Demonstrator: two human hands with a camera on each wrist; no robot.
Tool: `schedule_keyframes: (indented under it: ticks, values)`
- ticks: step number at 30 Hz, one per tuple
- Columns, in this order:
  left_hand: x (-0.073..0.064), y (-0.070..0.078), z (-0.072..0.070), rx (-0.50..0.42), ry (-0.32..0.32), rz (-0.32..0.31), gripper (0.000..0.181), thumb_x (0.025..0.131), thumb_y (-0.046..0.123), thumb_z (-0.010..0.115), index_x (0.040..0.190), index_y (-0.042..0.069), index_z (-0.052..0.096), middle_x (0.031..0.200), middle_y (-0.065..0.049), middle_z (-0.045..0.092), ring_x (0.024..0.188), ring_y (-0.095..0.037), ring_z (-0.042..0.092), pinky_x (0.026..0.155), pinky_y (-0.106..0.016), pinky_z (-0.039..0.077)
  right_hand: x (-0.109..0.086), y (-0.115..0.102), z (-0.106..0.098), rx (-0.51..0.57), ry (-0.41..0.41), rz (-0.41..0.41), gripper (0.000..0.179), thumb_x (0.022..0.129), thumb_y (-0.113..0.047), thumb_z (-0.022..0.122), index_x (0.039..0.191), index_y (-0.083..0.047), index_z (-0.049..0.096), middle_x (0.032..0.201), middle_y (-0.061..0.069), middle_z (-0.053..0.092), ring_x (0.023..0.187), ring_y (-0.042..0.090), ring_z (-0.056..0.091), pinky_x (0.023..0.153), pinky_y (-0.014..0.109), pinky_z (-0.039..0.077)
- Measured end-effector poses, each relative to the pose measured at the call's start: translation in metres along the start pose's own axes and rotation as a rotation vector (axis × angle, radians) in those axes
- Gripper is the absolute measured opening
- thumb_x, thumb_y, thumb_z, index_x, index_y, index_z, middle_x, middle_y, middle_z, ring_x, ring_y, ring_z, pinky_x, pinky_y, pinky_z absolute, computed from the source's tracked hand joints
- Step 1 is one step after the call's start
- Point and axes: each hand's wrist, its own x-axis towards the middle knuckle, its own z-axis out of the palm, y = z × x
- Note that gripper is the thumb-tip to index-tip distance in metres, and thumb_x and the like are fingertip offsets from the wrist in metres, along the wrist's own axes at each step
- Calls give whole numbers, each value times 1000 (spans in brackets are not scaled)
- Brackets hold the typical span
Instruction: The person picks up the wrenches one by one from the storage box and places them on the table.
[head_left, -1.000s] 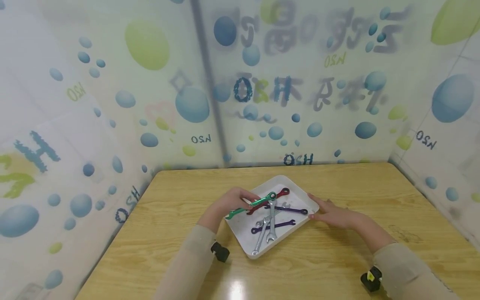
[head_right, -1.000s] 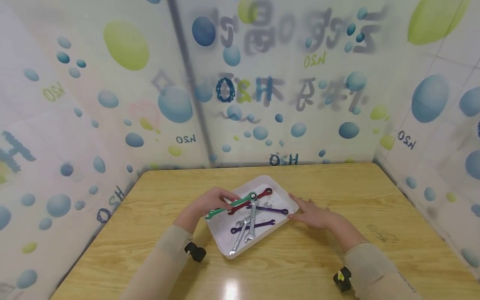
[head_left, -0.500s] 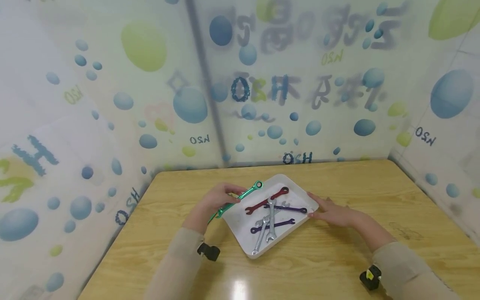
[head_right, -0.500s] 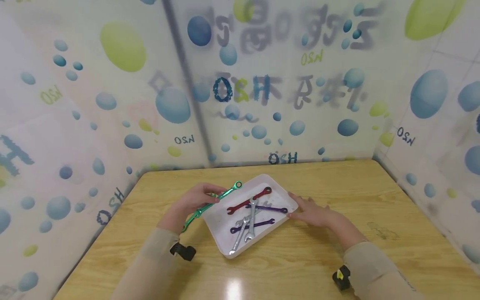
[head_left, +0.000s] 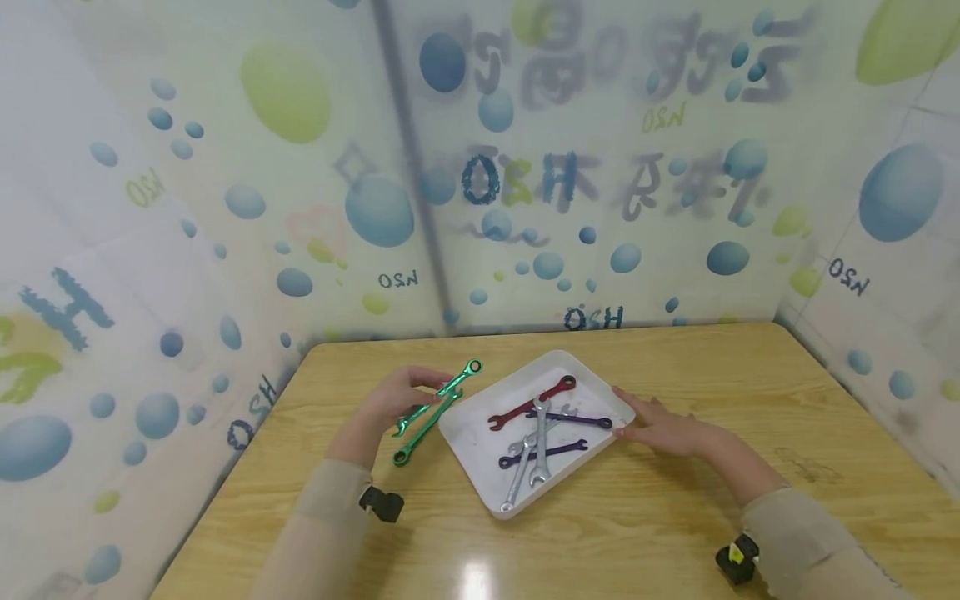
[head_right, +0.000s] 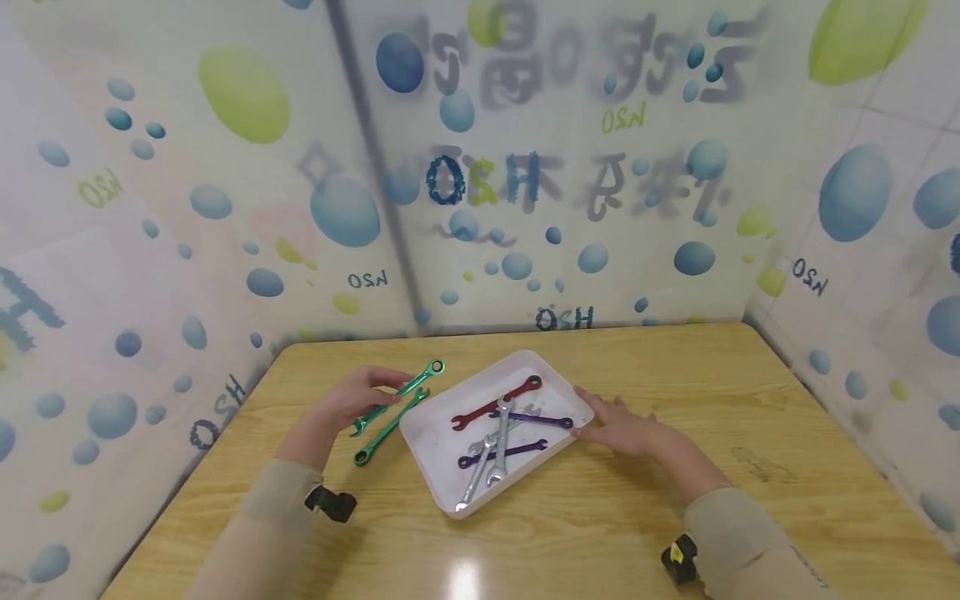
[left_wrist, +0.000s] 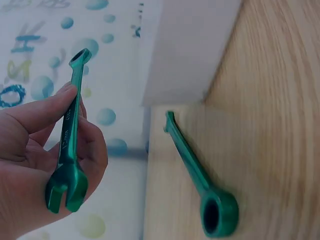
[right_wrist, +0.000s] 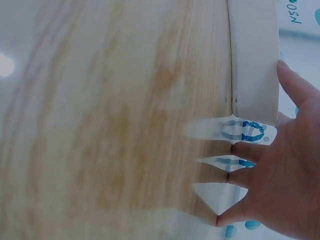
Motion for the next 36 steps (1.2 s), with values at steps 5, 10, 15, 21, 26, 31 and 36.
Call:
schedule_keyframes:
  ticks: [5,10,15,21,26,31,36]
  values:
    - [0,-17,-11,-11,-2,-20,34,91,-5,62,124,3,66,122,-16,58,103,-24,55,80,-33,51,-2,-2,-1,3,0,3,84,95,-58,49,157,-16,11,156,30,11,137,58,-6,90,83,-4]
    - [2,-30,-19,-44,0,-35,35,91,-5,62,126,0,64,124,-18,57,106,-26,57,88,-42,50,-1,-1,0,2,-1,-4,83,96,-57,49,157,-15,11,156,30,10,138,57,-6,90,83,-5]
    - [5,-42,-24,-93,7,-76,37,91,-7,61,128,-3,61,125,-19,57,109,-28,56,93,-46,47,-1,-2,-1,17,-6,1,84,95,-57,49,157,-15,10,157,30,9,138,57,-7,90,83,-6]
    - [11,-55,-26,-98,9,-113,38,90,-9,60,128,-6,59,123,-20,57,106,-29,57,87,-38,50,-2,-4,-3,10,-5,-8,83,96,-56,49,157,-14,10,156,30,8,138,57,-6,91,83,-6]
    - [14,-60,-25,-64,33,-138,38,87,-11,63,124,-5,62,121,-19,58,103,-25,58,85,-34,51,-3,-4,-3,21,-12,-9,84,96,-56,49,157,-15,9,156,30,7,138,57,-7,91,83,-5]
    - [18,-63,-23,-20,49,-153,39,85,-11,65,123,-5,64,120,-20,59,108,-29,57,91,-39,49,-3,-4,-3,31,-18,-13,83,96,-55,49,157,-14,9,157,30,7,138,57,-7,91,83,-3]
    - [21,-62,-22,37,74,-173,38,83,-11,65,121,-3,66,116,-18,62,106,-30,58,91,-41,48,-2,-3,-3,25,-16,-22,82,97,-54,49,157,-14,9,156,31,7,138,58,-6,92,83,-1]
